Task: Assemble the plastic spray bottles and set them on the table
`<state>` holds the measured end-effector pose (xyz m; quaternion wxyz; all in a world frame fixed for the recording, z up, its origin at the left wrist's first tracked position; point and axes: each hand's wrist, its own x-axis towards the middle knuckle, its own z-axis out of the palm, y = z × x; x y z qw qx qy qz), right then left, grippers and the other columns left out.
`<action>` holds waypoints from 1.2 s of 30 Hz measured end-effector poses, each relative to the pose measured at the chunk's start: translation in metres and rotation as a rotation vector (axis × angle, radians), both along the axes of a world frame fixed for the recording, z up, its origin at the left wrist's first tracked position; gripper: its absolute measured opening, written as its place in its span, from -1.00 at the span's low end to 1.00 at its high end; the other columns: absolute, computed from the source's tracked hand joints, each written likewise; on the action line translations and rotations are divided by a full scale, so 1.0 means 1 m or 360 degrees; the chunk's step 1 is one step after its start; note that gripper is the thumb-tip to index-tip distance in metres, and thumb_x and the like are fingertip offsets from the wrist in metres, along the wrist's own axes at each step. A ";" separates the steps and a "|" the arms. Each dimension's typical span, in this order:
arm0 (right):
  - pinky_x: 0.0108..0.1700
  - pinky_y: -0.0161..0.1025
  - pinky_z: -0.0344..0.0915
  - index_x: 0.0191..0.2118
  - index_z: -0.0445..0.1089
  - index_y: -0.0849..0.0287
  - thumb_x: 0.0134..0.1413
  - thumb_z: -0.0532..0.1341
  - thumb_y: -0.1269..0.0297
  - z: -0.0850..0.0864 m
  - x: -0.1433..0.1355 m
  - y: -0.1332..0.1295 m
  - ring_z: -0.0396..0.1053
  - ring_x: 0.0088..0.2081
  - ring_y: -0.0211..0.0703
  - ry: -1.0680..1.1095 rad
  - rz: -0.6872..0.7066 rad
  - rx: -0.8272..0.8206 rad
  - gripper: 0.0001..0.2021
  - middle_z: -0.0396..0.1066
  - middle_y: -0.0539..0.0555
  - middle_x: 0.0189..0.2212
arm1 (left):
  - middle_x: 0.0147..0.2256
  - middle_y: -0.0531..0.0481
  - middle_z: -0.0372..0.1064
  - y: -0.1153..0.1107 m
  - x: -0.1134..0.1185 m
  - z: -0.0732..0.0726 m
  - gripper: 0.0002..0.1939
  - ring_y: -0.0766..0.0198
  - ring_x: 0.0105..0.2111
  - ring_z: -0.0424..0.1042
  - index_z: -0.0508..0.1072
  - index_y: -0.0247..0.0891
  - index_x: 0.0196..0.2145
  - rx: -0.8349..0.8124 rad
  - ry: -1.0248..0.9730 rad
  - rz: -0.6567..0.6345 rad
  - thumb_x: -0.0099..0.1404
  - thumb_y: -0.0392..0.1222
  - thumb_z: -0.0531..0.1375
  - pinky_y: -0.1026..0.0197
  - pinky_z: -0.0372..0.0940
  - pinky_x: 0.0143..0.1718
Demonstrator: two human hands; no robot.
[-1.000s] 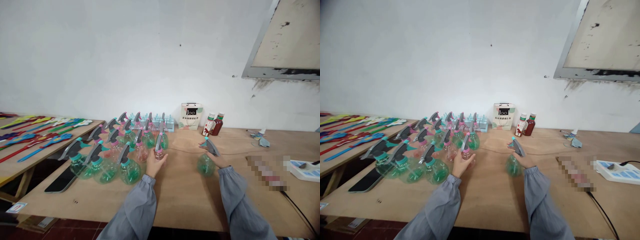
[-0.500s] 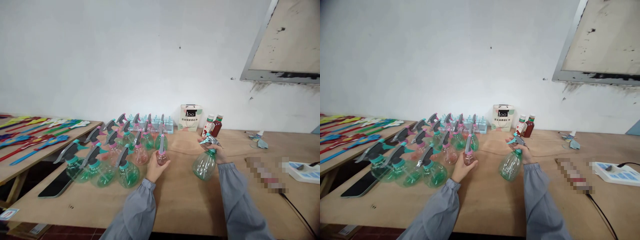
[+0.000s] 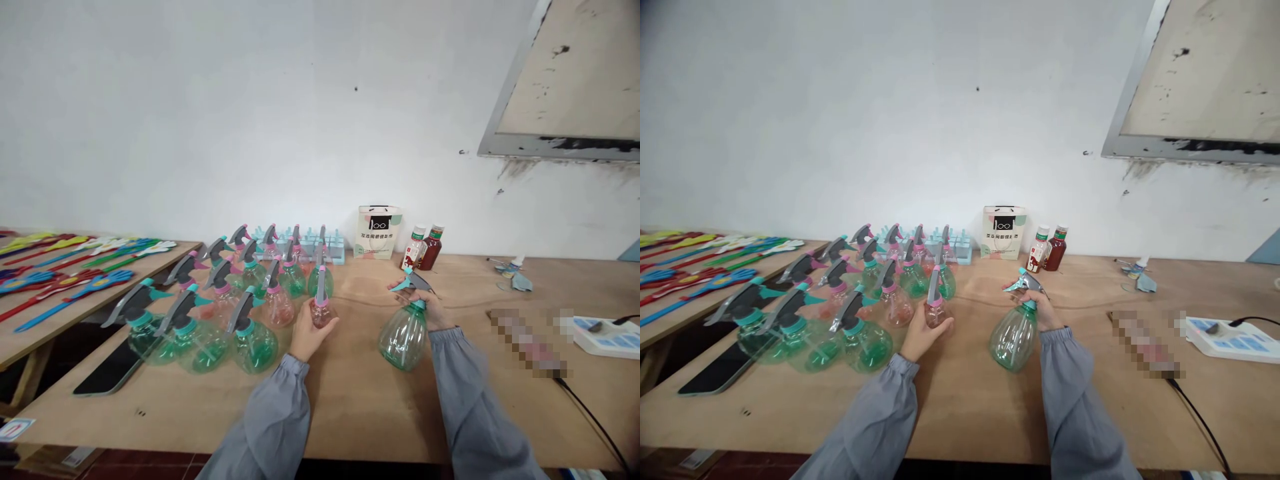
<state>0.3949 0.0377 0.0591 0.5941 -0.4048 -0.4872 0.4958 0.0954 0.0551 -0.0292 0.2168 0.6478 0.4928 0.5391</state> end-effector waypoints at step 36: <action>-0.14 -0.20 0.38 -0.34 0.50 0.05 -0.45 0.23 0.43 0.005 -0.028 -0.012 0.50 -0.20 -0.08 0.0305 0.0003 -0.0030 -0.64 0.58 -0.01 -0.30 | 0.04 -0.20 0.39 0.004 -0.002 -0.005 -0.33 0.00 0.05 0.43 0.22 -0.18 0.08 0.0097 0.0132 -0.0014 0.10 0.03 0.38 -0.10 0.29 0.13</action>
